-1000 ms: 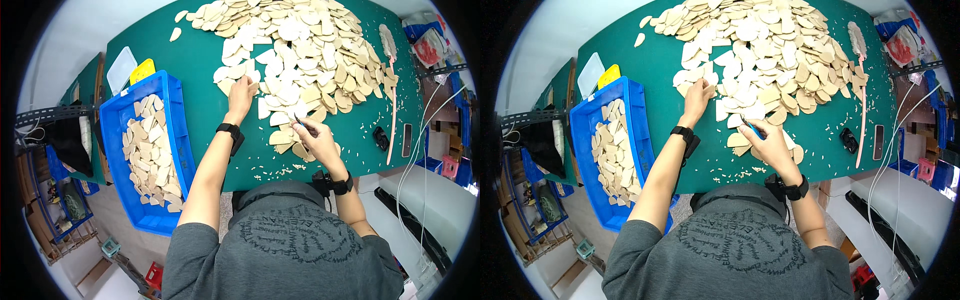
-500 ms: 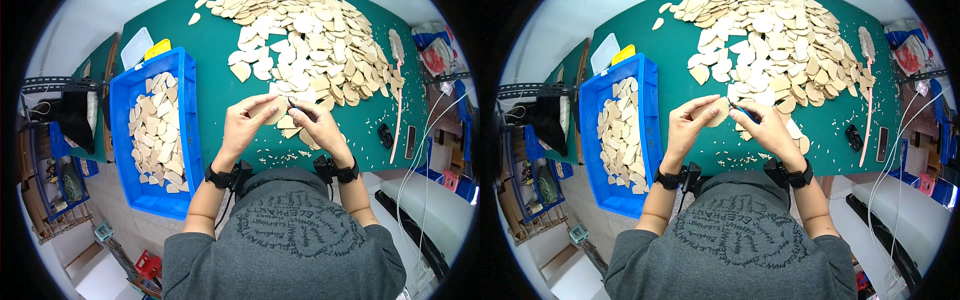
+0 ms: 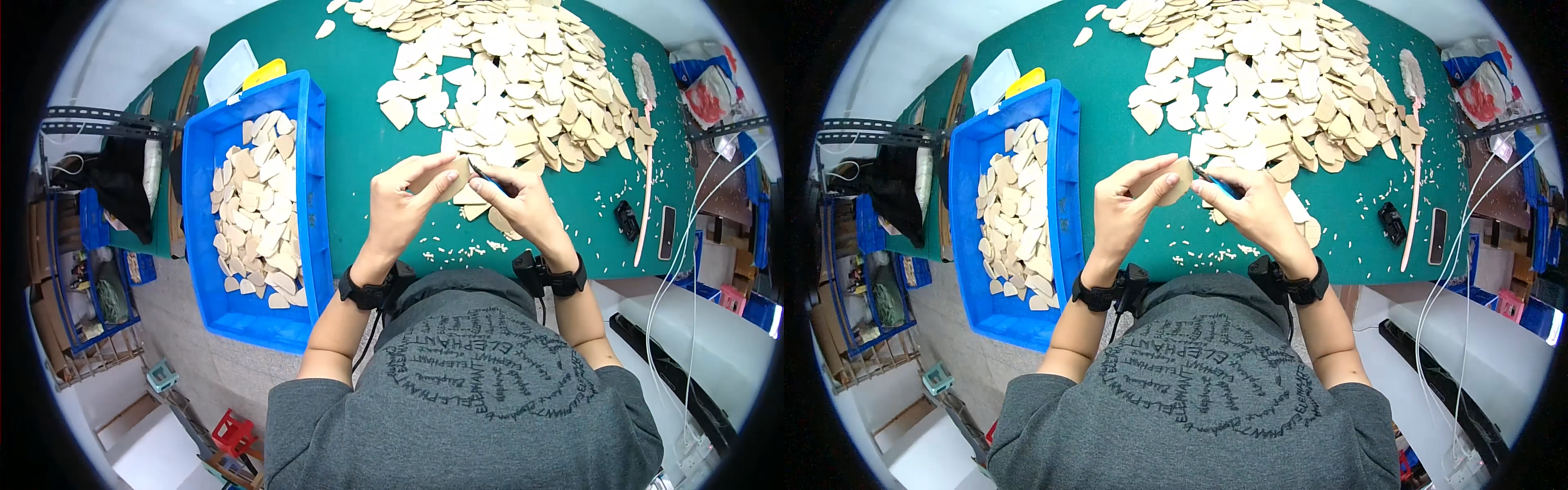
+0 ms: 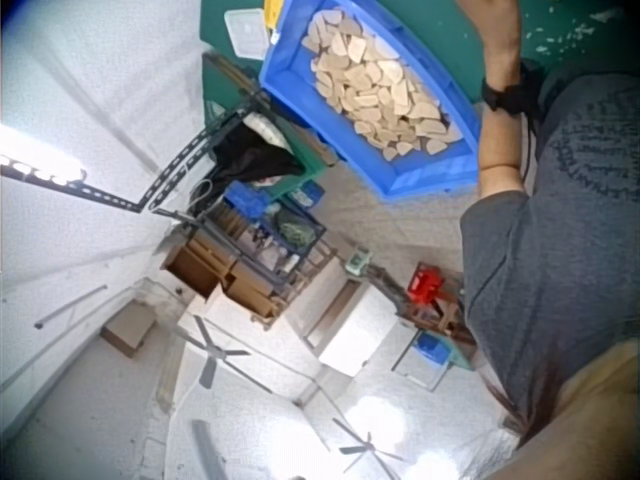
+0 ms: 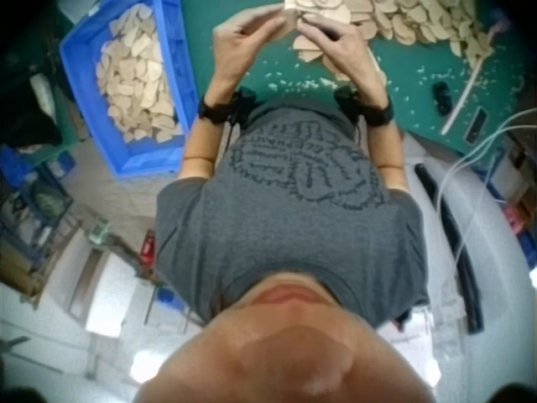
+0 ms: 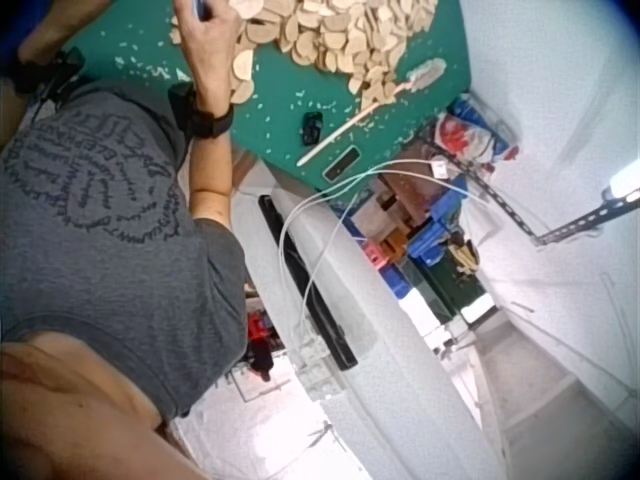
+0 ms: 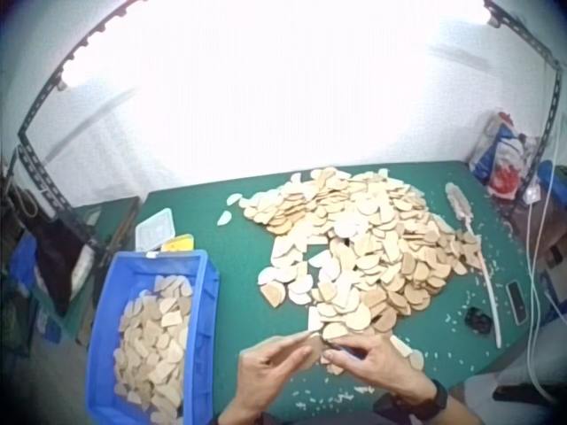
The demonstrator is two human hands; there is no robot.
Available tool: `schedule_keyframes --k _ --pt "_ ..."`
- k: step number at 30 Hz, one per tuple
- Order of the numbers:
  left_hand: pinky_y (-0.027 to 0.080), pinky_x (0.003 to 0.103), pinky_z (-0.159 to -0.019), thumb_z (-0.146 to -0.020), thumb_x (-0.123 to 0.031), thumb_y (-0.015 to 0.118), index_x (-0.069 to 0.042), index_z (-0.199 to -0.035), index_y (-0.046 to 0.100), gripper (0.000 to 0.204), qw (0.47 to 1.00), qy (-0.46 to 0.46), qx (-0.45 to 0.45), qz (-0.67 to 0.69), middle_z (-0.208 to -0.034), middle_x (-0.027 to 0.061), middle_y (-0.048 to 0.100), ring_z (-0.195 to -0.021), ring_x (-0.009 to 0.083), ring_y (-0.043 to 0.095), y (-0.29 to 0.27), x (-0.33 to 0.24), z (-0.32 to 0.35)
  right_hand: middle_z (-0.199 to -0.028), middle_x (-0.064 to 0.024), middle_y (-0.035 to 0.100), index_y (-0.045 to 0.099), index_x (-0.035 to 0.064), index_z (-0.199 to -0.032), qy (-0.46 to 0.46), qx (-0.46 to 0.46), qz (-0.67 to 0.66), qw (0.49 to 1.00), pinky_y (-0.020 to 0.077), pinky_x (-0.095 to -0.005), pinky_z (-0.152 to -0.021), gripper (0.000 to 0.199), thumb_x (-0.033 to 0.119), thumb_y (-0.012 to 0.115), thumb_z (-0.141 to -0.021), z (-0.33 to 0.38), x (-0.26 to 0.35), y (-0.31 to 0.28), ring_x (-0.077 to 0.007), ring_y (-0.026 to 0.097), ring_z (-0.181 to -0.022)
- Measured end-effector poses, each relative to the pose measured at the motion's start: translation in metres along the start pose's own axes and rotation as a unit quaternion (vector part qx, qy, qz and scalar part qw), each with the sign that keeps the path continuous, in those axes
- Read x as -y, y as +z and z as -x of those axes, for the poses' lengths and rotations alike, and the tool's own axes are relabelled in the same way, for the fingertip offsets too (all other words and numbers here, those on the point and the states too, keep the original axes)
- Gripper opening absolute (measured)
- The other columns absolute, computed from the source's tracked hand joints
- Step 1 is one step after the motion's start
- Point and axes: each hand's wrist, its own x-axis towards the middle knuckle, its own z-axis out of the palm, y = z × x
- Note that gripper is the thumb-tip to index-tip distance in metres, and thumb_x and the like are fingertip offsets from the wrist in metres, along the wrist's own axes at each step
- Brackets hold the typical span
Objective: The person uses a utility knife to trim the edges of small, light-colored wooden pieces. They pick up each piece from a blue bin, carefully shave the edges, and place the finished pieces onto a green work surface. The process is repeated continuously throughout the clip.
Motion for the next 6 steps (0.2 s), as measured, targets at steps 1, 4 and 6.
schedule_keyframes --k 1,4,6 --pt "0.050 0.024 -0.075 -0.082 -0.012 0.069 -0.002 -0.104 0.068 0.024 1.000 -0.002 -0.001 -0.002 -0.097 0.0090 0.068 -0.086 0.0126 0.063 -0.0003 0.0004 0.0007 -0.063 0.0009 0.053 0.064 -0.0005 -0.085 -0.010 0.003 0.009 1.000 0.0364 -0.0233 -0.050 0.026 0.025 0.066 -0.085 -0.0011 -0.0031 -0.0007 -0.0058 0.045 -0.056" --pt "0.050 0.024 -0.076 -0.082 -0.012 0.069 -0.003 -0.104 0.068 0.024 1.000 -0.017 -0.007 0.018 -0.097 0.0091 0.068 -0.087 0.0127 0.063 -0.0007 0.0037 0.0024 -0.062 0.0012 0.053 0.064 0.0000 -0.082 -0.018 -0.002 0.021 1.000 0.0353 -0.0233 -0.050 0.024 0.024 0.066 -0.085 -0.0009 -0.0088 0.0018 -0.0055 0.045 -0.056" --pt "0.050 0.024 -0.078 -0.083 -0.013 0.069 -0.003 -0.104 0.068 0.024 0.997 -0.043 -0.010 0.055 -0.100 0.0098 0.068 -0.089 0.0132 0.063 -0.0009 0.0048 0.0023 -0.062 0.0013 0.052 0.064 0.0003 -0.081 -0.016 -0.004 0.022 1.000 0.0349 -0.0234 -0.050 0.024 0.023 0.066 -0.085 -0.0020 -0.0104 0.0035 -0.0054 0.045 -0.056"
